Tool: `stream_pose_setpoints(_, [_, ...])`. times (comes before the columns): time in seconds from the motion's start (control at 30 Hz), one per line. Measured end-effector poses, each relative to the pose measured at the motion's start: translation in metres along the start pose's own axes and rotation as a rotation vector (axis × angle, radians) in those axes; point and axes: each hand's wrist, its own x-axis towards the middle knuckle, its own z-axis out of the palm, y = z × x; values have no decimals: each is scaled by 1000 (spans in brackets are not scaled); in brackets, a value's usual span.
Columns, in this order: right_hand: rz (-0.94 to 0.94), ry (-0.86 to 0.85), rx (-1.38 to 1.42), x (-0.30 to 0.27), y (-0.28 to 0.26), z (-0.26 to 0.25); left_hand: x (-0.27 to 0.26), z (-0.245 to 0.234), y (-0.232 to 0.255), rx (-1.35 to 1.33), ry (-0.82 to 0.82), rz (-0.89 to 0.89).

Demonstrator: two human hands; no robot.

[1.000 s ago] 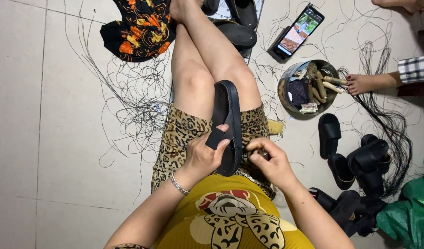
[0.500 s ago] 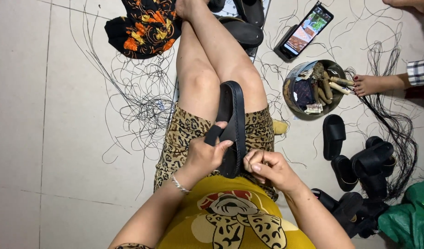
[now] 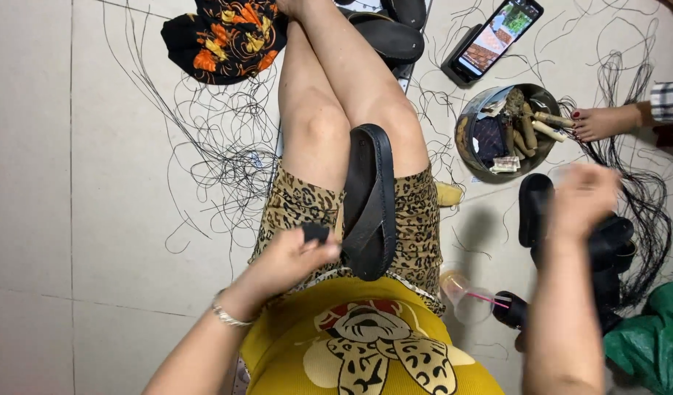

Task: Hand-stitching the straps onto black sandals using a needle and thread while sitting on the floor.

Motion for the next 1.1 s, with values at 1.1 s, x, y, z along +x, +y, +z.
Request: stream_pose_setpoints(1.1, [257, -658, 1268, 36, -278, -52, 35, 49, 11, 178, 201, 529])
